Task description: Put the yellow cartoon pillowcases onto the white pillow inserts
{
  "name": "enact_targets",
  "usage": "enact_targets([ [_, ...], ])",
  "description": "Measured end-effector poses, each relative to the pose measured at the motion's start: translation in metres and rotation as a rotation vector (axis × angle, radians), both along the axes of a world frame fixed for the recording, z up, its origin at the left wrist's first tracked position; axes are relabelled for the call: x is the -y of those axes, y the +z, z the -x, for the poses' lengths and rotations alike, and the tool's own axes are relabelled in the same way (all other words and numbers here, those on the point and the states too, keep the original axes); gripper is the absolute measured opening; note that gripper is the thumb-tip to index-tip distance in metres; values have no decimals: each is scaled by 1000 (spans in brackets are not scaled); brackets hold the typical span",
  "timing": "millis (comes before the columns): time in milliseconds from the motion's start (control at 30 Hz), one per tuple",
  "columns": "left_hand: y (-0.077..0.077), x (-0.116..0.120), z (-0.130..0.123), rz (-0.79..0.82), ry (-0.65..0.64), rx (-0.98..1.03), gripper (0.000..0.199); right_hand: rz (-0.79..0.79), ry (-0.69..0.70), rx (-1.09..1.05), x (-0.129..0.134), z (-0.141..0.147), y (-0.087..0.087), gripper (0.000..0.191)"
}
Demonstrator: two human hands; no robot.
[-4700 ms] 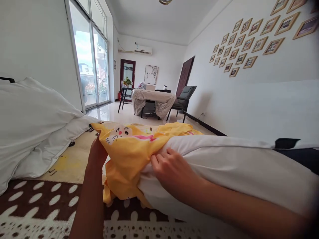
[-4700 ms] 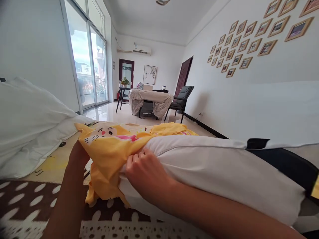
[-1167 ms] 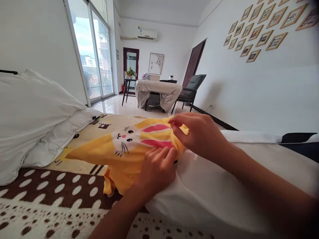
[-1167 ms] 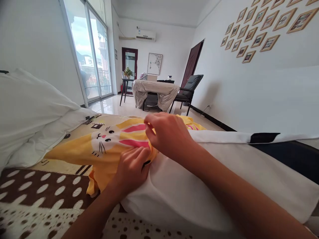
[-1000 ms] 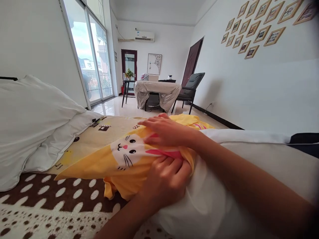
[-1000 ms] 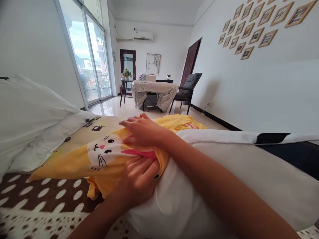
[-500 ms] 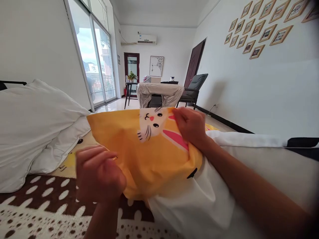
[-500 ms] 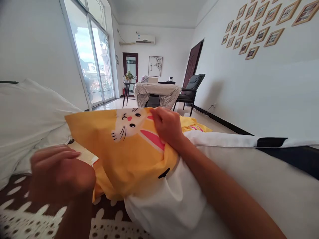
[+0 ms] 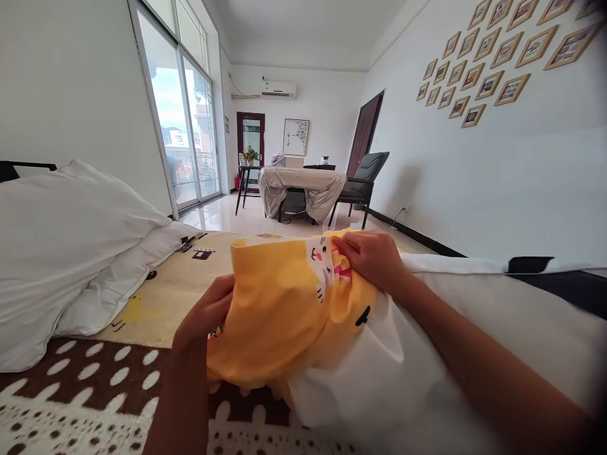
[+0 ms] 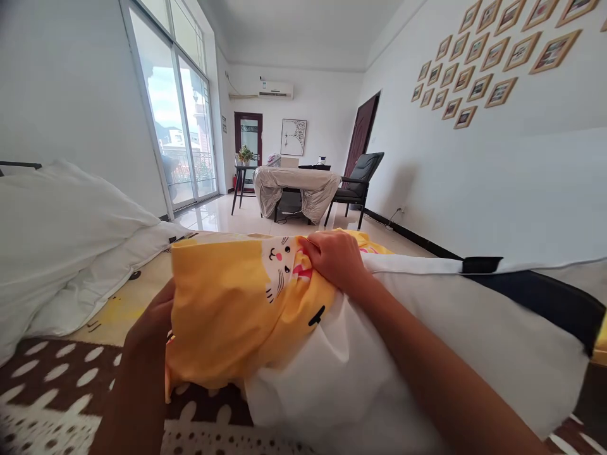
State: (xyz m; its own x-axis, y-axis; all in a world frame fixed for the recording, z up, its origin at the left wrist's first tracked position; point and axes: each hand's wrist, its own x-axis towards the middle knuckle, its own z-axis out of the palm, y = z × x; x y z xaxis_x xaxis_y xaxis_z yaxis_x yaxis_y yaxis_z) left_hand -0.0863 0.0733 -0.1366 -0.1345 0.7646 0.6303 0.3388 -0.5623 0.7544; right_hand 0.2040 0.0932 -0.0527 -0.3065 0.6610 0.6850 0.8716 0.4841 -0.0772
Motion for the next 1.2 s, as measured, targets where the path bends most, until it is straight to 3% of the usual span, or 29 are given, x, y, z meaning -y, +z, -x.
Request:
enact_targets([
  [100,11,13,0,212,-449,-183,22,-40,-164,122,-17,-3,-4,39],
  [167,18,14,0,232,-585,-314,16,-41,-206,137,-23,-2,-6,32],
  [267,23,11,-3,108,-565,-349,12,-191,-144,6,-15,8,-8,17],
  [400,21,8,-23,-105,-335,-164,7,-492,159,-42,36,40,-6,15],
  [467,20,10,-34,-204,-241,-113,9,-468,279,81,64,59,-5,10],
  [567,21,13,-44,-273,-193,-74,9,-337,254,211,88,79,-8,22],
  [733,25,20,-41,-291,-312,52,1,-333,117,157,82,85,-21,21],
  [833,27,23,-35,-211,-453,102,11,-196,208,3,72,82,-25,8],
  [933,30,26,-32,-96,-567,94,17,-82,333,-95,65,82,-28,11],
  [1033,33,28,-30,-49,-602,63,14,-131,386,-86,58,83,-31,8],
  [1200,26,17,-21,-4,-586,141,18,-282,359,47,56,80,-31,17],
])
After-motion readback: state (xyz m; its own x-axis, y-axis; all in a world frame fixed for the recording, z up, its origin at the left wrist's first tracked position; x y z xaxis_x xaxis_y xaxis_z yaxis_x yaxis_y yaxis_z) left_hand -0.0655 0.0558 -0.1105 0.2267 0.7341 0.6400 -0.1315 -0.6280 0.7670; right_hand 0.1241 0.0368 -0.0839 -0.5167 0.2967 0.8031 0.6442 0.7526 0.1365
